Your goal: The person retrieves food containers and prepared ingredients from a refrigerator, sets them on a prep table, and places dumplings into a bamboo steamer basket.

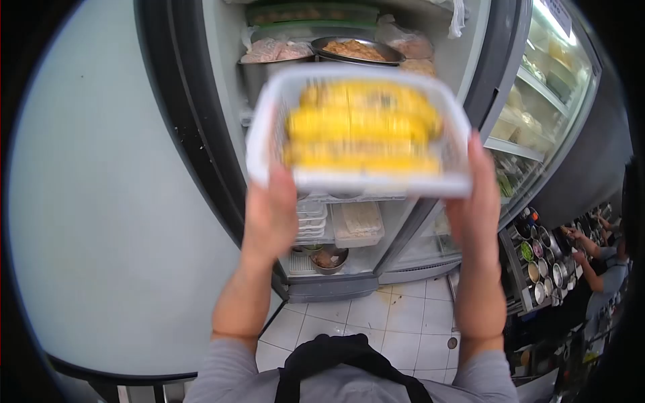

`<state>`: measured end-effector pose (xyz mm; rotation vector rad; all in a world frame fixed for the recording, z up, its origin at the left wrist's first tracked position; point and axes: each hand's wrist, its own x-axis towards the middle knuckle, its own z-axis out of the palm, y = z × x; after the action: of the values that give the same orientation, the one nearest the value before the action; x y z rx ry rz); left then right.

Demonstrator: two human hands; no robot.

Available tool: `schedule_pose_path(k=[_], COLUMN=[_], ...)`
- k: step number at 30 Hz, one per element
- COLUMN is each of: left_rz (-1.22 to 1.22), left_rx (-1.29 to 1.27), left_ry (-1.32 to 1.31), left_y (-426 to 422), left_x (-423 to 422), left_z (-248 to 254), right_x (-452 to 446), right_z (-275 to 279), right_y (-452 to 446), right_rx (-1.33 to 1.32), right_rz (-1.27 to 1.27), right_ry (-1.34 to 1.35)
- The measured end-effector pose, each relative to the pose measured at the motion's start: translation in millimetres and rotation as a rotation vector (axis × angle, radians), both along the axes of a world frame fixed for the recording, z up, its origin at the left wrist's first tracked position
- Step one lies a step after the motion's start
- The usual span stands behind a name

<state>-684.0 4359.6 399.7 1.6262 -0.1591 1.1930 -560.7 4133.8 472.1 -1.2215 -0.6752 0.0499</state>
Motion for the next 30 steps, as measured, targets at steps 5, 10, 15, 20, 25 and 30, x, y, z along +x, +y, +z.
schedule_pose_path(k=[5, 10, 15, 20, 25, 30], left_rz=[-0.046, 0.374, 0.55, 0.782, 0.783, 0.522], left_rx=[-0.067, 0.019, -0.029, -0.061, 0.063, 0.075], left_ry=[-0.06, -0.113, 0.118, 0.206, -0.129, -0.44], left_y=[37.8, 104.3, 131.7, 116.6, 94.3, 35.4], left_x=[57.4, 124.5, 133.1, 126.3, 123.3, 108.8], left_z=[133.8, 166.3, 171.8, 171.5, 148.8, 109.4], right_x=[66.2, 133.8, 157.9, 154.5, 131.7, 63.0], right_z=[116.0, 148.9, 147.7, 163.4, 122.8, -16.9], right_y=[61.1, 139.9, 182.6, 164.1, 111.3, 22.1], right_rx=[-0.145, -0.133, -0.478, -0.739, -0.535, -0.066], right_rz=[0.039, 0.12, -0.114, -0.49, -0.716, -0.74], right_ry=[-0.189, -0.08, -0.204, -0.599, -0.849, -0.799])
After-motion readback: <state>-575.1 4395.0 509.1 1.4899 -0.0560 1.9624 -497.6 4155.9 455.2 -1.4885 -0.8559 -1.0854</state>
